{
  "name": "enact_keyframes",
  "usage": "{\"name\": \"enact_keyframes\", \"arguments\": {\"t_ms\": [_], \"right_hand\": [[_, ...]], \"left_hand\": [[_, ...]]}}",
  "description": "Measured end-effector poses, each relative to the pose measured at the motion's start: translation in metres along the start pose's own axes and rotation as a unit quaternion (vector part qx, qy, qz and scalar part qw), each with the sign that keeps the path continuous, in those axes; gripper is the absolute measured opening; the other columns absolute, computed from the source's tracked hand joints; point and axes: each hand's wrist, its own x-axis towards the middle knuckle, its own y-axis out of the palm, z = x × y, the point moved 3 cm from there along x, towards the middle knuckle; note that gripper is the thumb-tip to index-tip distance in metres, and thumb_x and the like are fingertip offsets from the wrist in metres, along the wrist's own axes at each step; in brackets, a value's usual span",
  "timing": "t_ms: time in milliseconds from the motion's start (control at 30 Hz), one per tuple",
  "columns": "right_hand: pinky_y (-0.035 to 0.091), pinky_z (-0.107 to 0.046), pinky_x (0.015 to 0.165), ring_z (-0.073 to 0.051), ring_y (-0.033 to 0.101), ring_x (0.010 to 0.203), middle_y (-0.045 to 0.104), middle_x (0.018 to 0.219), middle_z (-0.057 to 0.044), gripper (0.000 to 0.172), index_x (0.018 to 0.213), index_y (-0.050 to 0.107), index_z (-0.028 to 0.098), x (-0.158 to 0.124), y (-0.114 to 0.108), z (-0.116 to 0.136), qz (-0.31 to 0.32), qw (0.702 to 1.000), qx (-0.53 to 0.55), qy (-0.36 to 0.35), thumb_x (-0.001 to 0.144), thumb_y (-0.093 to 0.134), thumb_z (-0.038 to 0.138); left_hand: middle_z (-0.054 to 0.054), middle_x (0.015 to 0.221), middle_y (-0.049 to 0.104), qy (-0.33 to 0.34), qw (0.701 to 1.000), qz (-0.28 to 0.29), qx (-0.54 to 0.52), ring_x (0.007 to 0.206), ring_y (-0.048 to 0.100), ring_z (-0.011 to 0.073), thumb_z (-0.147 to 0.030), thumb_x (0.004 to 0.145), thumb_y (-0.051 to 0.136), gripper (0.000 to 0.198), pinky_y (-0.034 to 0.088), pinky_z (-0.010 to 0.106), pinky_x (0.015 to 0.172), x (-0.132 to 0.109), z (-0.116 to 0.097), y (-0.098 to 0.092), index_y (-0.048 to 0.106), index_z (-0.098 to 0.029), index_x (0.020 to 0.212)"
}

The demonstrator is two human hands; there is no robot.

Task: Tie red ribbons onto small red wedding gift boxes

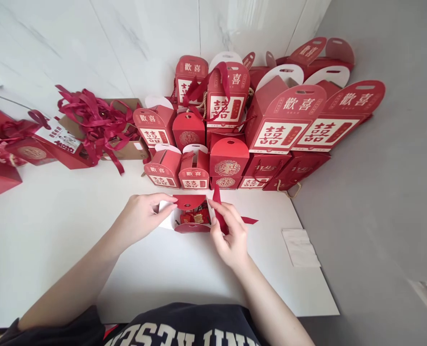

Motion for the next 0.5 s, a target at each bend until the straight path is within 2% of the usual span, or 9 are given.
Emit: {"name": "enact_keyframes", "arguments": {"t_ms": [100,200,333,400,500], "right_hand": [[0.057,-0.036,0.072,-0.021,0.065,0.086,0.066,0.098,-0.008,0.039,0.126,0.065,0.025,-0.004,0.0,0.006,-0.044,0.996,-0.034,-0.076,0.091,0.056,0.01],[0.058,-0.031,0.061,-0.018,0.065,0.074,0.067,0.102,-0.008,0.044,0.127,0.065,0.026,-0.006,-0.001,0.007,-0.098,0.987,-0.054,-0.113,0.089,0.058,0.006],[0.055,-0.025,0.046,-0.011,0.062,0.058,0.062,0.11,-0.008,0.047,0.131,0.061,0.03,-0.011,-0.002,0.002,-0.129,0.985,-0.054,-0.098,0.09,0.057,0.007],[0.058,-0.028,0.049,-0.013,0.064,0.061,0.061,0.113,-0.009,0.046,0.133,0.059,0.032,-0.013,-0.002,-0.001,-0.122,0.988,-0.058,-0.074,0.093,0.056,0.011],[0.062,-0.036,0.056,-0.017,0.065,0.065,0.061,0.117,-0.01,0.042,0.134,0.058,0.035,-0.016,0.0,-0.003,-0.111,0.991,-0.061,-0.051,0.095,0.054,0.019]], "left_hand": [[-0.006,0.062,0.063,0.017,0.999,-0.028,0.008,0.043,0.039,0.0078,-0.032,0.089,0.055,0.019,0.035,0.023,0.049,-0.001,0.0,-0.001,0.073,-0.026,0.088],[-0.007,0.065,0.064,0.07,0.997,-0.039,0.007,0.043,0.04,0.006,-0.025,0.089,0.054,0.013,0.036,0.021,0.05,-0.005,-0.007,-0.003,0.067,-0.023,0.086],[-0.007,0.071,0.066,0.171,0.981,-0.078,0.039,0.053,0.052,0.0064,-0.018,0.091,0.052,0.011,0.041,0.018,0.058,-0.01,-0.014,-0.004,0.06,-0.022,0.084],[-0.006,0.071,0.068,0.212,0.969,-0.106,0.067,0.055,0.055,0.0078,-0.019,0.093,0.05,0.014,0.041,0.02,0.059,-0.01,-0.013,-0.002,0.06,-0.021,0.085],[-0.002,0.078,0.071,0.231,0.96,-0.122,0.102,0.061,0.061,0.0112,-0.021,0.096,0.045,0.019,0.042,0.023,0.062,-0.009,-0.01,0.0,0.062,-0.021,0.089]]}}
